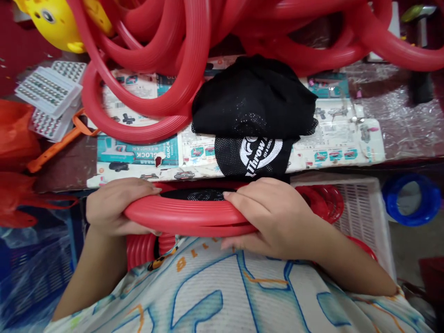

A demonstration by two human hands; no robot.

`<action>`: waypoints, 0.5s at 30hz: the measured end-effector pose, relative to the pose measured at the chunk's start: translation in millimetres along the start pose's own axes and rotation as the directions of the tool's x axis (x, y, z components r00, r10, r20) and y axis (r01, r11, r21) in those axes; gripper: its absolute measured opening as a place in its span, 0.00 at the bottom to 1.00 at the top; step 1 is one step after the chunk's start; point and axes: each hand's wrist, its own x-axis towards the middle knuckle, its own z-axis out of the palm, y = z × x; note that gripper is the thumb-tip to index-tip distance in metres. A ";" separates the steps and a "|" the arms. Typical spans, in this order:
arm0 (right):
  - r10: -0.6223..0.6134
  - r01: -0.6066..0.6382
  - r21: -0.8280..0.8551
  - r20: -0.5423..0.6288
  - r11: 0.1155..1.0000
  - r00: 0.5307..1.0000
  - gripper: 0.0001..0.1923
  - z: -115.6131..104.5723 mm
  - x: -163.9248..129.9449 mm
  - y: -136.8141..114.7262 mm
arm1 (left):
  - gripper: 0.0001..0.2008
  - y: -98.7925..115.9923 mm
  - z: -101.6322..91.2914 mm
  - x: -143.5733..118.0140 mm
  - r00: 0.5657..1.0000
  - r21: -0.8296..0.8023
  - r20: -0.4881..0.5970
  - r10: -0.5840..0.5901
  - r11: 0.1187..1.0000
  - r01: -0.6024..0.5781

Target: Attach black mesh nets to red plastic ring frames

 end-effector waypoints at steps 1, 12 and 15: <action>0.007 -0.007 0.010 0.010 1.000 1.000 0.33 -0.5 1.2 -0.1 | 0.24 -0.8 -0.9 2.6 1.000 -0.009 -0.005 0.024 1.000 -0.024; 0.002 -0.027 0.160 0.151 0.987 0.989 0.34 -4.2 13.7 9.8 | 0.27 8.2 -1.0 24.0 0.993 -0.013 -0.079 0.093 0.996 -0.094; -0.060 -0.036 0.232 0.396 0.972 0.916 0.34 -14.2 18.1 14.0 | 0.26 5.7 -2.5 24.3 0.993 -0.073 -0.053 0.109 0.991 -0.113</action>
